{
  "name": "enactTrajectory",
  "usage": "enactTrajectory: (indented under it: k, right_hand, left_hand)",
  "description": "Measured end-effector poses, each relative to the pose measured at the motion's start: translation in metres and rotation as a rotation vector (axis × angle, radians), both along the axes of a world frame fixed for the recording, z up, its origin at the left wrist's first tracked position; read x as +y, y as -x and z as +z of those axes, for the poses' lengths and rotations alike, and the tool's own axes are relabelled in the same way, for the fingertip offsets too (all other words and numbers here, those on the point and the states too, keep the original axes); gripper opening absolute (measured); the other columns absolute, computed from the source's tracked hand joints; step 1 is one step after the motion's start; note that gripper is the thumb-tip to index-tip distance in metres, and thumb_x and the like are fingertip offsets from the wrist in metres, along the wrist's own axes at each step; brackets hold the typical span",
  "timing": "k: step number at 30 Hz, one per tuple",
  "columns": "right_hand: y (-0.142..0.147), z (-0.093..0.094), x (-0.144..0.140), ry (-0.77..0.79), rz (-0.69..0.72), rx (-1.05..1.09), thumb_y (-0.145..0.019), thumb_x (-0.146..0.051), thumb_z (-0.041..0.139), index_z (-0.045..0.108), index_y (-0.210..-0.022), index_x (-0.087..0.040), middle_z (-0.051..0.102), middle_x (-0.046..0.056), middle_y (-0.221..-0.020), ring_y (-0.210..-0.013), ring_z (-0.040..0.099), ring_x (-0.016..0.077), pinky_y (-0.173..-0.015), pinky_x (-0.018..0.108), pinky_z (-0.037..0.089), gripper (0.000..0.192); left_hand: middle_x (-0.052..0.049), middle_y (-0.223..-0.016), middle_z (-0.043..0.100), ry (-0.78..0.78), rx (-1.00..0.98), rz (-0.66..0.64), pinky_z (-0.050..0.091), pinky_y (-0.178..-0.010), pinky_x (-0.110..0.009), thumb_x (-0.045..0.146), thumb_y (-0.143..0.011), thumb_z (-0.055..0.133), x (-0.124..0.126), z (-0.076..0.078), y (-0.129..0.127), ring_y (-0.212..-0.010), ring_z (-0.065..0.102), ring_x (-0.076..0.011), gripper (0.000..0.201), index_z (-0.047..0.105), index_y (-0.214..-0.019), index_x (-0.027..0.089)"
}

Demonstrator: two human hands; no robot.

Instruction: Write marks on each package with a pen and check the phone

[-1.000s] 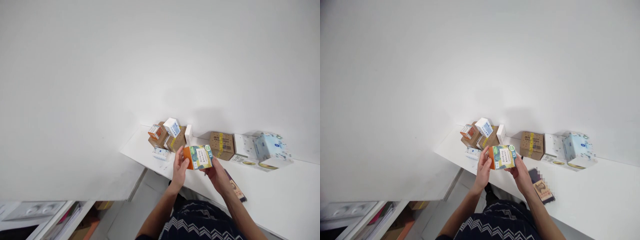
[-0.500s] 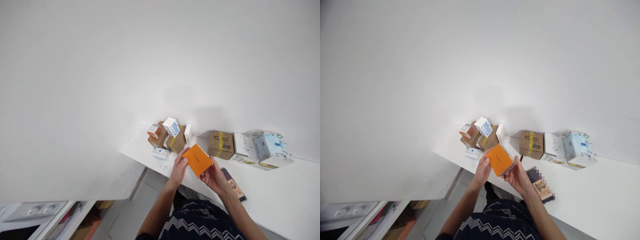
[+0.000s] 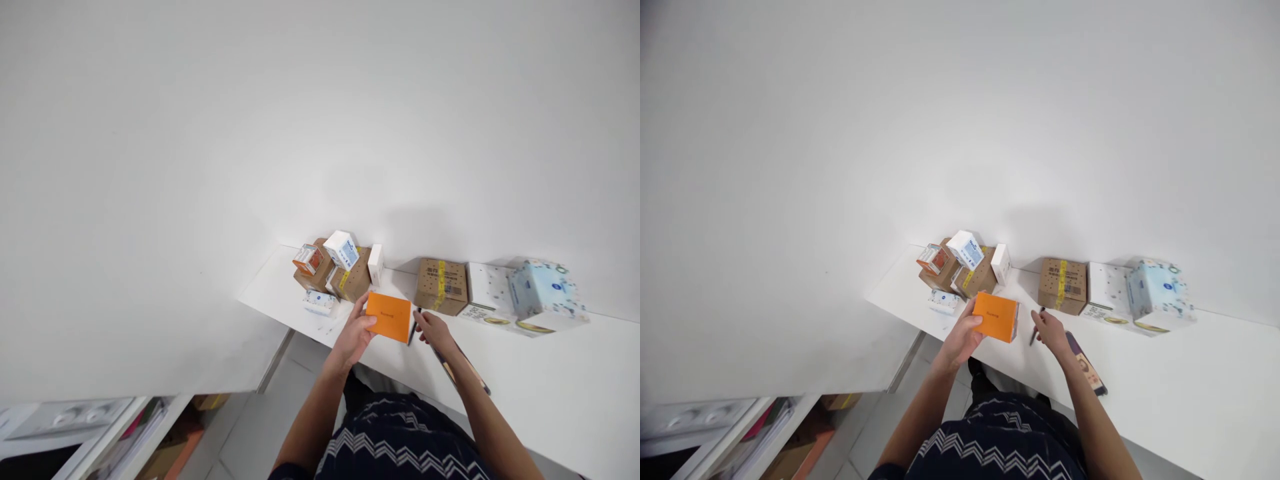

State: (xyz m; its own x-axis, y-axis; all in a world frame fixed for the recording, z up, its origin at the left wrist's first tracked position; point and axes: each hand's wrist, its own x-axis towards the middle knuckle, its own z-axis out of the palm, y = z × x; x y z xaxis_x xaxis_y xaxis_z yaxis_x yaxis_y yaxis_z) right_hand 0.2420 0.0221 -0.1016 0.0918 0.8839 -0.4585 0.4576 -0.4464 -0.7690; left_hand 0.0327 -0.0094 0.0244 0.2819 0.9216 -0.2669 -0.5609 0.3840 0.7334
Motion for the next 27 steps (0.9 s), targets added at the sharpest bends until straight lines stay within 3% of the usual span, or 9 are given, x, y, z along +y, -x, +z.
enactTrajectory:
  k: [3,8,12,15,18,21,23,27]
  right_hand:
    - [0.000,-0.030,0.005,0.121,0.062,-0.173,-0.087,-0.036,0.058,0.062,-0.085,-0.015,0.069,0.011,-0.082,-0.075,0.068,0.0220,-0.071,0.034,0.051,0.021]
    - [0.014,-0.065,0.005,0.278,0.096,-0.310,-0.091,-0.034,0.059,0.059,-0.118,-0.016,0.061,0.009,-0.119,-0.102,0.062,0.0222,-0.087,0.044,0.052,0.032]
    - [0.017,-0.077,0.004,0.339,0.086,-0.234,-0.091,-0.034,0.059,0.057,-0.122,-0.017,0.059,0.010,-0.124,-0.104,0.061,0.0228,-0.087,0.044,0.053,0.035]
    - [0.015,-0.077,0.000,0.349,0.059,-0.085,-0.092,-0.034,0.059,0.057,-0.121,-0.017,0.060,0.009,-0.121,-0.100,0.062,0.0217,-0.084,0.042,0.054,0.034]
    - [0.014,-0.067,-0.009,0.305,-0.004,0.109,-0.092,-0.035,0.057,0.062,-0.107,-0.014,0.066,0.005,-0.099,-0.079,0.064,0.0153,-0.069,0.033,0.055,0.025]
    - [0.012,-0.047,-0.013,0.156,-0.105,0.326,-0.088,-0.033,0.057,0.056,-0.075,-0.016,0.059,-0.001,-0.064,-0.050,0.053,0.0105,-0.046,0.024,0.043,0.021]
    - [0.009,-0.026,-0.011,0.005,-0.188,0.465,-0.081,-0.034,0.059,0.047,-0.068,-0.021,0.054,-0.004,-0.055,-0.044,0.049,0.0104,-0.041,0.023,0.037,0.022]
    - [0.003,0.035,-0.010,-0.314,-0.383,0.649,-0.076,-0.044,0.058,0.044,-0.076,-0.025,0.054,-0.005,-0.058,-0.049,0.051,0.0124,-0.045,0.025,0.038,0.024]
  left_hand:
    - [-0.004,-0.111,0.067,0.018,-0.010,0.036,0.040,-0.099,-0.043,0.021,-0.067,0.070,0.001,0.000,-0.003,-0.111,0.059,-0.0264,0.064,0.051,-0.128,0.027]
    - [-0.004,-0.108,0.067,0.031,0.019,0.082,0.041,-0.099,-0.043,0.021,-0.066,0.071,0.001,-0.001,-0.007,-0.110,0.060,-0.0255,0.064,0.051,-0.126,0.028]
    - [-0.004,-0.107,0.066,0.022,0.059,0.134,0.041,-0.099,-0.043,0.022,-0.065,0.073,0.001,-0.003,-0.006,-0.110,0.059,-0.0253,0.062,0.053,-0.124,0.027]
    - [-0.003,-0.103,0.066,0.016,0.064,0.180,0.041,-0.098,-0.042,0.023,-0.065,0.074,0.002,-0.005,-0.006,-0.108,0.060,-0.0244,0.059,0.054,-0.121,0.026]
    - [-0.002,-0.102,0.065,0.021,0.065,0.228,0.040,-0.099,-0.041,0.023,-0.065,0.075,0.003,-0.005,-0.007,-0.108,0.060,-0.0233,0.061,0.052,-0.122,0.027]
    - [-0.003,-0.104,0.065,0.029,0.065,0.270,0.039,-0.100,-0.040,0.025,-0.065,0.075,0.004,-0.004,-0.010,-0.107,0.059,-0.0219,0.065,0.049,-0.125,0.027]
    - [-0.003,-0.107,0.064,0.030,0.067,0.295,0.040,-0.099,-0.039,0.025,-0.064,0.075,0.005,-0.003,-0.012,-0.106,0.059,-0.0208,0.066,0.048,-0.125,0.027]
    - [-0.003,-0.109,0.063,0.027,0.071,0.314,0.042,-0.096,-0.039,0.026,-0.065,0.075,0.007,-0.003,-0.015,-0.104,0.059,-0.0205,0.063,0.048,-0.122,0.027]
